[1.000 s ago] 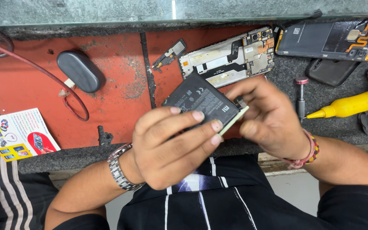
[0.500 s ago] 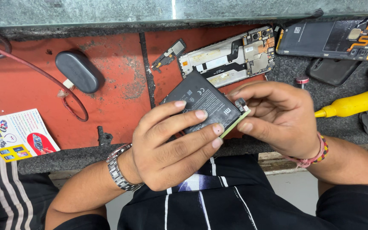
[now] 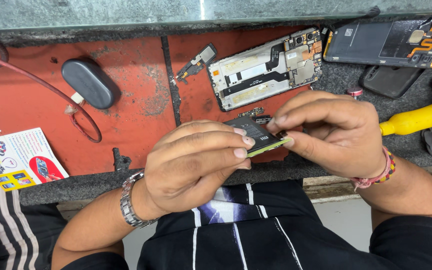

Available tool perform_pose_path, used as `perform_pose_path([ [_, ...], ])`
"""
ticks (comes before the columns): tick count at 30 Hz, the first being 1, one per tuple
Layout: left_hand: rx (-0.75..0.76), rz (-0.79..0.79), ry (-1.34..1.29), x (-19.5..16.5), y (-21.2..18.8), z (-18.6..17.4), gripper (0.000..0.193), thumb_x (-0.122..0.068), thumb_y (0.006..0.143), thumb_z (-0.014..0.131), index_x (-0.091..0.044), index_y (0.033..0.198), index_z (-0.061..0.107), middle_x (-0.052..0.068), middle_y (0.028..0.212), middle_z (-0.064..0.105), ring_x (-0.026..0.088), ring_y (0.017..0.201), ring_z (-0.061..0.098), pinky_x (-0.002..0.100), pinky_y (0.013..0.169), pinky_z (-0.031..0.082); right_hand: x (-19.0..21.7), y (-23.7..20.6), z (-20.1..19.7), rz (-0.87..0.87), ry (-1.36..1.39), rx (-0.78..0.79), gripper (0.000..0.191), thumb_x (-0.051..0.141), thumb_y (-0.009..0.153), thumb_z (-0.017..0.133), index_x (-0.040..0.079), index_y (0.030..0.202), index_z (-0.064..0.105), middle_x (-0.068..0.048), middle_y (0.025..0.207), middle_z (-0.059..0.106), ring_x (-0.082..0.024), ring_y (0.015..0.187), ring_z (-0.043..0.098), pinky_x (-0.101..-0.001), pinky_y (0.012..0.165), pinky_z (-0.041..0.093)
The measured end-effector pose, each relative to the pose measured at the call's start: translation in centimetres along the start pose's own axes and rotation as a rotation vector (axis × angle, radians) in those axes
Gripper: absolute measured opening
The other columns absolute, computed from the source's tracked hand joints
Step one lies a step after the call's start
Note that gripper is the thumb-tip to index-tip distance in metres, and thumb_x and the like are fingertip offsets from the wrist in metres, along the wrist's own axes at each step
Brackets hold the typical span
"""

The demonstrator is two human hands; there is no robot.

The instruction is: The person uses a soldering iron to desolder the connector on a phone battery, then works the old battery free from the disassembled phone body by hand. They peel a small flex cable component from the battery and press and bend the battery's edge while holding it over the repair bench.

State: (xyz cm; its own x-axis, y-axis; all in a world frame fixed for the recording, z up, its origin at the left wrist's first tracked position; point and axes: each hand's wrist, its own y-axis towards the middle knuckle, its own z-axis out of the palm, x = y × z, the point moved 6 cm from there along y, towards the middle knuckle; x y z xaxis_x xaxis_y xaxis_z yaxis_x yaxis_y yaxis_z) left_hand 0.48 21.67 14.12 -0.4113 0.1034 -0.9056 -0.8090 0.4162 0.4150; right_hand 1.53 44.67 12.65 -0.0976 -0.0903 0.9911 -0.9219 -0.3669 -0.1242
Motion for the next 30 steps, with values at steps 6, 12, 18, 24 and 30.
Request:
perform_pose_path([
  [6, -0.055, -0.167, -0.065, 0.8, -0.4, 0.0, 0.021, 0.001, 0.095, 0.082, -0.001, 0.111, 0.07, 0.012, 0.115, 0.075, 0.023, 0.102, 0.078, 0.03, 0.088, 0.064, -1.4, -0.2, -0.1, 0.171, 0.151, -0.056, 0.027, -0.01, 0.095, 0.069, -0.007, 0.122, 0.065, -0.015, 0.116, 0.07, -0.018, 0.11, 0.072, -0.0301, 0.097, 0.061],
  [12, -0.066, -0.208, -0.126, 1.1, -0.5, 0.0, 0.016, 0.0, 0.098, 0.079, -0.001, 0.112, 0.07, 0.014, 0.113, 0.075, 0.021, 0.102, 0.078, 0.028, 0.088, 0.064, -0.7, 0.0, 0.0, 0.12, 0.153, 0.047, 0.027, -0.007, 0.094, 0.07, -0.006, 0.121, 0.067, -0.016, 0.119, 0.069, -0.018, 0.113, 0.069, -0.03, 0.1, 0.058],
  [18, -0.048, -0.343, -0.18, 1.8, -0.8, 0.2, 0.016, 0.001, 0.096, 0.078, 0.001, 0.11, 0.071, 0.015, 0.114, 0.077, 0.019, 0.099, 0.078, 0.027, 0.081, 0.063, -0.2, 0.3, 0.4, 0.066, 0.049, 0.109, 0.024, -0.005, 0.089, 0.076, -0.004, 0.113, 0.071, -0.015, 0.113, 0.071, -0.017, 0.105, 0.07, -0.0273, 0.092, 0.058],
  [24, -0.093, -0.453, -0.398, 2.7, -1.7, 0.6, 0.015, 0.003, 0.1, 0.074, 0.003, 0.115, 0.069, 0.016, 0.112, 0.074, 0.019, 0.106, 0.075, 0.027, 0.088, 0.062, 0.2, 0.2, 0.2, 0.085, -0.076, 0.062, 0.021, -0.006, 0.087, 0.079, -0.004, 0.107, 0.073, -0.015, 0.111, 0.074, -0.018, 0.101, 0.075, -0.0264, 0.086, 0.064],
  [30, -0.129, -0.518, -0.676, 3.7, -2.5, 1.2, 0.015, 0.008, 0.105, 0.069, 0.005, 0.119, 0.065, 0.018, 0.116, 0.072, 0.021, 0.112, 0.071, 0.032, 0.099, 0.061, 0.3, 0.3, 0.4, 0.156, 0.018, -0.028, 0.021, -0.008, 0.087, 0.076, -0.005, 0.107, 0.071, -0.015, 0.109, 0.075, -0.017, 0.099, 0.077, -0.0277, 0.087, 0.066],
])
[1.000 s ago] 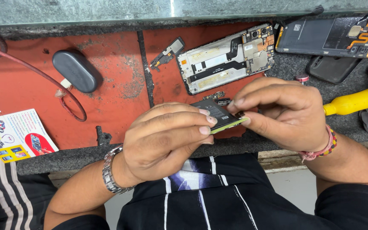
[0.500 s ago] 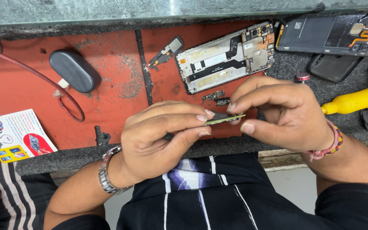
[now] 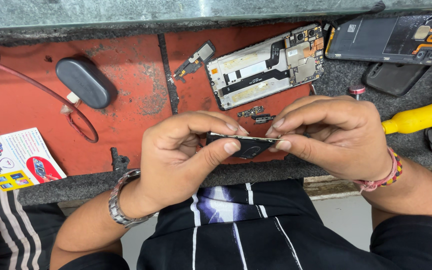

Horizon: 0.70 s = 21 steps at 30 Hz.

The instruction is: The person uses a soldering iron to desolder the connector on a phone battery, then works the old battery free from the disassembled phone body by hand. They peel a small flex cable component from the battery and press and bend the battery's edge while holding it over the repair bench.

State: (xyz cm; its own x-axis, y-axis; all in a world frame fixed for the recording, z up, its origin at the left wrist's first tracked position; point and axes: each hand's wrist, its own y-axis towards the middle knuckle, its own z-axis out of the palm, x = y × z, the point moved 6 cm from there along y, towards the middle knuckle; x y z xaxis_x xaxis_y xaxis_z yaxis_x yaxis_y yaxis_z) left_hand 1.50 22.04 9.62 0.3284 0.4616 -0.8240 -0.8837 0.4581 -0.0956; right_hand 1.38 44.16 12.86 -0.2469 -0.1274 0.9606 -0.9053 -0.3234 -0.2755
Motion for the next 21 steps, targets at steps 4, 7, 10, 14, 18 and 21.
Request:
perform_pose_path([
  [4, -0.025, -0.053, -0.115, 0.6, 0.2, -0.2, 0.017, 0.01, 0.105, 0.066, 0.006, 0.122, 0.064, 0.019, 0.116, 0.072, 0.021, 0.112, 0.071, 0.035, 0.101, 0.061, 0.0, 0.3, 0.1, -0.03, 0.061, -0.031, 0.03, -0.006, 0.079, 0.078, -0.004, 0.106, 0.067, -0.013, 0.105, 0.07, -0.016, 0.099, 0.073, -0.0272, 0.088, 0.063],
  [7, 0.004, 0.001, -0.036, 0.0, 0.2, 0.0, 0.013, 0.009, 0.105, 0.068, 0.006, 0.118, 0.065, 0.018, 0.119, 0.071, 0.021, 0.114, 0.071, 0.033, 0.1, 0.061, 0.2, 0.1, -0.1, -0.088, -0.255, -0.011, 0.027, -0.005, 0.082, 0.083, -0.002, 0.106, 0.072, -0.013, 0.103, 0.075, -0.015, 0.093, 0.074, -0.024, 0.082, 0.06],
  [10, 0.017, 0.045, 0.216, -1.0, 0.2, 0.1, 0.017, 0.007, 0.1, 0.072, 0.003, 0.116, 0.069, 0.019, 0.123, 0.072, 0.02, 0.108, 0.073, 0.03, 0.089, 0.061, -0.1, -0.2, -0.1, -0.087, -0.213, 0.009, 0.026, -0.008, 0.09, 0.076, -0.004, 0.115, 0.07, -0.014, 0.109, 0.075, -0.015, 0.095, 0.075, -0.0217, 0.084, 0.061],
  [14, 0.14, 0.36, 0.613, -3.4, 0.5, 1.2, 0.018, 0.0, 0.096, 0.078, -0.004, 0.112, 0.071, 0.01, 0.121, 0.073, 0.022, 0.114, 0.073, 0.036, 0.099, 0.061, -1.7, -0.2, -0.5, 0.166, 0.146, 0.008, 0.028, -0.008, 0.094, 0.067, -0.009, 0.121, 0.066, -0.018, 0.113, 0.076, -0.019, 0.108, 0.074, -0.0306, 0.097, 0.061],
  [18, 0.268, 0.609, 0.911, -4.7, 0.5, 2.4, 0.02, -0.005, 0.092, 0.08, -0.006, 0.112, 0.076, 0.009, 0.123, 0.071, 0.027, 0.119, 0.068, 0.047, 0.108, 0.057, 0.0, 0.3, -0.7, 0.09, 0.102, 0.043, 0.03, -0.003, 0.089, 0.065, -0.006, 0.119, 0.065, -0.017, 0.119, 0.069, -0.02, 0.114, 0.07, -0.0317, 0.1, 0.058],
  [21, 0.293, 0.716, 1.011, -5.2, 0.4, 2.9, 0.017, -0.007, 0.089, 0.08, -0.005, 0.106, 0.077, 0.01, 0.117, 0.072, 0.028, 0.113, 0.068, 0.049, 0.104, 0.056, 2.2, 0.8, -0.1, -0.151, -0.186, 0.058, 0.033, 0.002, 0.081, 0.075, -0.001, 0.114, 0.068, -0.015, 0.119, 0.064, -0.02, 0.11, 0.067, -0.0301, 0.097, 0.057],
])
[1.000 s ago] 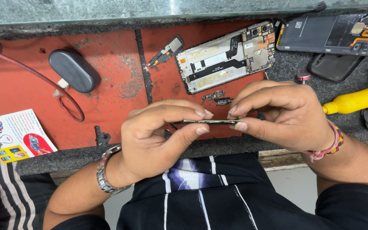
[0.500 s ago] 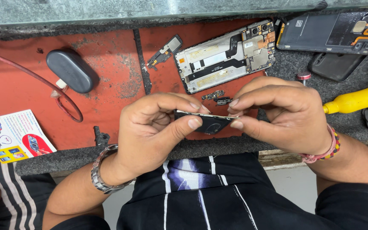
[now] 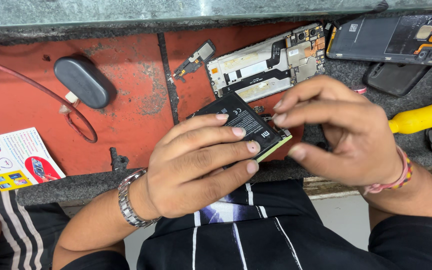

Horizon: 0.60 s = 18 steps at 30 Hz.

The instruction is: The person uses a soldering iron to desolder the connector on a phone battery, then works the old battery free from the disassembled phone body by hand. They peel a small flex cable component from the battery and press and bend the battery's edge while holding it over the repair bench.

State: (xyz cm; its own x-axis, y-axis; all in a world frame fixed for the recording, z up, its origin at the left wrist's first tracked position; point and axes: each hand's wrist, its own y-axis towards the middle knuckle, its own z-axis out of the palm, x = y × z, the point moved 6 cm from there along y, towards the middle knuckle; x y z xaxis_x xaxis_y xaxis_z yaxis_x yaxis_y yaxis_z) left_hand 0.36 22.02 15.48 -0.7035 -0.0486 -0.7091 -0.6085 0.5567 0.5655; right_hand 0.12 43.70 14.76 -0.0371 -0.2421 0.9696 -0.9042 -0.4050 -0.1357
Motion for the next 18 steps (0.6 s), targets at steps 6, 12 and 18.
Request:
perform_pose_path([
  [6, 0.017, 0.09, 0.091, -0.5, 0.2, 0.0, 0.019, -0.006, 0.096, 0.076, -0.002, 0.114, 0.075, 0.014, 0.122, 0.072, 0.029, 0.117, 0.068, 0.047, 0.108, 0.056, 2.6, 0.8, 1.2, -0.316, -0.447, 0.001, 0.028, 0.008, 0.074, 0.09, 0.007, 0.097, 0.075, -0.009, 0.103, 0.062, -0.023, 0.094, 0.065, -0.0328, 0.081, 0.053],
  [12, 0.026, 0.094, 0.077, -0.4, 0.1, 0.1, 0.019, -0.008, 0.095, 0.077, 0.002, 0.111, 0.073, 0.018, 0.119, 0.072, 0.029, 0.113, 0.071, 0.045, 0.102, 0.058, 2.5, 0.6, 1.3, -0.289, -0.522, 0.004, 0.025, 0.006, 0.073, 0.089, 0.008, 0.094, 0.074, -0.005, 0.095, 0.065, -0.023, 0.089, 0.066, -0.0333, 0.076, 0.053],
  [18, -0.022, -0.035, -0.069, 0.4, -0.1, 0.8, 0.02, -0.005, 0.088, 0.081, 0.004, 0.101, 0.069, 0.018, 0.114, 0.073, 0.03, 0.103, 0.074, 0.042, 0.089, 0.062, 0.9, 0.4, 1.4, -0.142, -0.382, 0.066, 0.022, 0.002, 0.077, 0.084, 0.005, 0.094, 0.071, -0.006, 0.098, 0.066, -0.016, 0.084, 0.066, -0.0275, 0.072, 0.053],
])
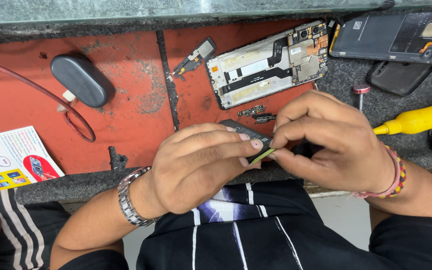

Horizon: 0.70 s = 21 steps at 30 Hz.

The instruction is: The person uses a soldering iron to desolder the connector on a phone battery, then works the old battery free from the disassembled phone body by hand. They peel a small flex cable component from the battery and press and bend the battery's edge while holding it over the repair bench.

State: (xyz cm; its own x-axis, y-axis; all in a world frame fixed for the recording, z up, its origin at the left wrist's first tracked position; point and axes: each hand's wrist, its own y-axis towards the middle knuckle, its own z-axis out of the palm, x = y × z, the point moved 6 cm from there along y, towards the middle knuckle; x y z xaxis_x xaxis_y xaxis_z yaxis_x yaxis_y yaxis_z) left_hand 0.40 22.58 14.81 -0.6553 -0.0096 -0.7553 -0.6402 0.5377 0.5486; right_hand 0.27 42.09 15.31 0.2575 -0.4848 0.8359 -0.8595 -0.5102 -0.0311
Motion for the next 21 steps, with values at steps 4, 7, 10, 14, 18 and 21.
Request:
perform_pose_path([
  [4, 0.005, -0.062, -0.071, 0.2, -0.1, 0.2, 0.02, -0.005, 0.093, 0.084, 0.0, 0.105, 0.069, 0.014, 0.119, 0.072, 0.028, 0.106, 0.075, 0.038, 0.086, 0.061, -0.7, -0.3, 0.3, 0.107, 0.135, 0.056, 0.019, 0.001, 0.079, 0.081, 0.004, 0.095, 0.07, -0.006, 0.102, 0.067, -0.012, 0.086, 0.069, -0.0247, 0.073, 0.058],
  [7, 0.022, -0.131, -0.159, 0.6, -0.3, 0.4, 0.019, -0.005, 0.095, 0.083, 0.001, 0.106, 0.068, 0.013, 0.118, 0.073, 0.026, 0.106, 0.075, 0.037, 0.086, 0.061, -1.1, -0.5, 0.7, 0.194, 0.203, 0.113, 0.019, 0.004, 0.076, 0.084, 0.004, 0.09, 0.07, -0.004, 0.099, 0.067, -0.008, 0.08, 0.068, -0.0221, 0.067, 0.059],
  [10, 0.064, -0.157, -0.196, 0.7, -0.4, 0.9, 0.02, -0.006, 0.095, 0.082, 0.0, 0.111, 0.071, 0.009, 0.113, 0.073, 0.025, 0.105, 0.075, 0.036, 0.088, 0.061, -1.5, -0.5, 1.4, 0.271, 0.282, 0.218, 0.017, 0.003, 0.074, 0.084, 0.005, 0.085, 0.071, -0.003, 0.093, 0.068, -0.008, 0.074, 0.067, -0.0225, 0.064, 0.056],
  [14, 0.072, -0.201, -0.226, 0.9, -0.6, 1.1, 0.022, -0.008, 0.093, 0.082, -0.001, 0.111, 0.071, 0.008, 0.111, 0.073, 0.024, 0.103, 0.075, 0.035, 0.088, 0.06, -2.1, -0.6, 2.1, 0.349, 0.417, 0.277, 0.016, 0.002, 0.078, 0.081, 0.004, 0.087, 0.068, -0.002, 0.092, 0.07, -0.008, 0.078, 0.072, -0.0223, 0.069, 0.06],
  [18, 0.09, -0.178, -0.238, 0.9, -0.6, 1.1, 0.02, -0.006, 0.091, 0.08, -0.003, 0.109, 0.073, 0.008, 0.115, 0.073, 0.023, 0.104, 0.075, 0.035, 0.088, 0.06, -2.3, -0.5, 2.2, 0.34, 0.39, 0.301, 0.015, 0.002, 0.077, 0.08, 0.005, 0.087, 0.069, -0.001, 0.089, 0.072, -0.009, 0.076, 0.071, -0.0229, 0.068, 0.059],
  [21, 0.119, -0.121, -0.238, 0.8, -0.6, 0.9, 0.018, -0.007, 0.091, 0.078, -0.003, 0.108, 0.074, 0.008, 0.117, 0.072, 0.023, 0.104, 0.074, 0.035, 0.086, 0.059, -2.2, -0.4, 2.4, 0.319, 0.402, 0.312, 0.014, 0.003, 0.078, 0.08, 0.005, 0.088, 0.07, -0.001, 0.091, 0.072, -0.01, 0.078, 0.072, -0.0231, 0.069, 0.059],
])
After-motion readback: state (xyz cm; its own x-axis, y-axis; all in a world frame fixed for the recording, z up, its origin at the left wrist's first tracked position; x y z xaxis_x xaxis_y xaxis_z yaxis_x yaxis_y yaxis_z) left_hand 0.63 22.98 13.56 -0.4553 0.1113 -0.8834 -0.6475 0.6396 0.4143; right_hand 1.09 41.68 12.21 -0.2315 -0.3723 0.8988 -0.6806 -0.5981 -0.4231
